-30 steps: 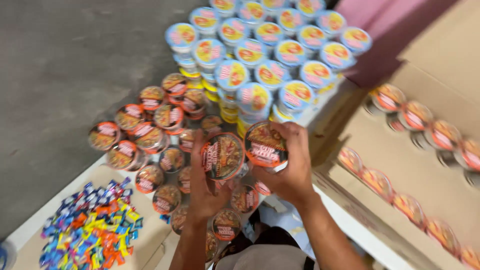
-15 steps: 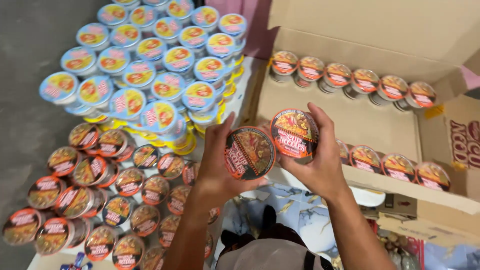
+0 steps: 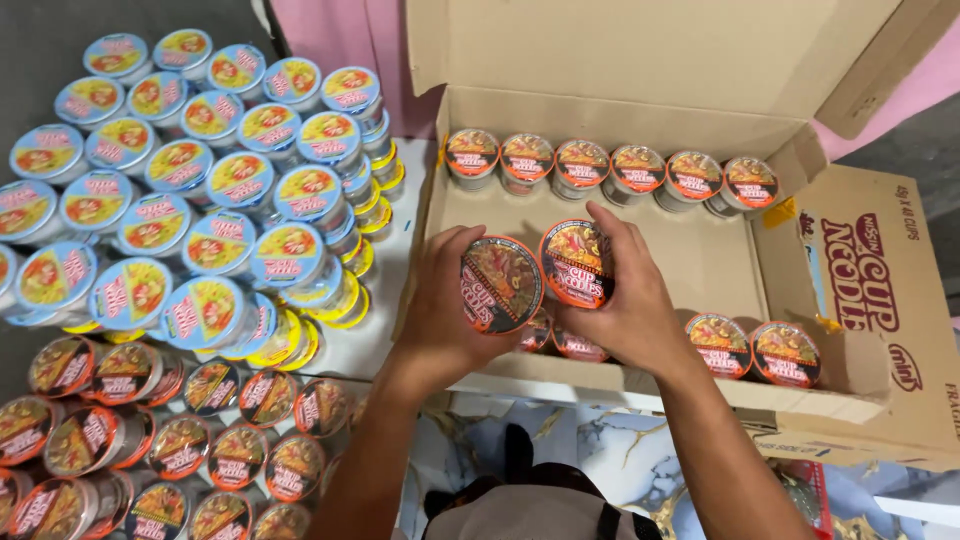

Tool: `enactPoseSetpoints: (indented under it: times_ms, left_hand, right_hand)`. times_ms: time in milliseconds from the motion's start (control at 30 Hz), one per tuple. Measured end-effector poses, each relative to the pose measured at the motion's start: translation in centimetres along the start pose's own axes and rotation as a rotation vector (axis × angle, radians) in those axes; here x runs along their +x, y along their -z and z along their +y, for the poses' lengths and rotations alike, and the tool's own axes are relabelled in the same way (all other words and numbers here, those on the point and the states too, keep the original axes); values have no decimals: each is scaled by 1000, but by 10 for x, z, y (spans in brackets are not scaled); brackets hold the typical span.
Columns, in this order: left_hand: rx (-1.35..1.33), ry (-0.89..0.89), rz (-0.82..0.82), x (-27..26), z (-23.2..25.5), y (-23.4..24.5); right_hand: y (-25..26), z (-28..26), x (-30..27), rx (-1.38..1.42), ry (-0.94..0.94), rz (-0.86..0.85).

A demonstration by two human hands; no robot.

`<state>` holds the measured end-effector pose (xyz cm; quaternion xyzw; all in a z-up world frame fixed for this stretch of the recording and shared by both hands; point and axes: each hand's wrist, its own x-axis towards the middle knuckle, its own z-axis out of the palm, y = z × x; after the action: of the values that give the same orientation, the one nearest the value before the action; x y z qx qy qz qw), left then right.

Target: The person packs instant noodle cups into a cardboard box. They pick up pairs of noodle cups from a large stack on the floor and place them into the box, arranging them in neat rows.

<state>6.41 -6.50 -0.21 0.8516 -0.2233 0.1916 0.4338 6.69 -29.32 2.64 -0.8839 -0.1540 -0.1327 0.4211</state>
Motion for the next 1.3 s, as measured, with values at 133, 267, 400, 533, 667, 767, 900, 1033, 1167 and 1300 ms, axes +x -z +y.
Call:
enactPoseSetpoints:
  times_ms: [133, 267, 400, 533, 667, 767, 900, 1033, 1167, 1300]
  left_hand:
    - [-163, 38, -133, 22, 3, -6]
    - [-174, -30, -259, 33, -10, -18]
    - [-114, 94, -403, 59, 1, -15]
    - [83, 139, -516, 81, -25, -22]
    - [348, 46, -494, 98, -72, -30]
    - [432, 67, -475, 105, -101, -39]
    - [504, 49, -431, 113, -143, -63]
    - [610, -2, -417, 116, -167, -77]
    - [580, 84, -507, 119, -180, -82]
    - [614, 138, -529, 124, -182, -83]
  right_hand:
    - [13, 21, 17, 82, -98, -34]
    - [24, 40, 29, 14, -53, -46]
    - [29, 45, 45, 74, -91, -88]
    - [24, 64, 64, -47, -14, -115]
    - [11, 84, 82, -181, -43, -223]
    - [-7, 97, 88, -194, -105, -316]
    - [-36, 115, 97, -201, -202, -430]
    - [-56, 134, 103, -263, -144, -470]
    - [-72, 151, 108, -220, -118, -468]
    - [-84, 155, 114, -225, -137, -411]
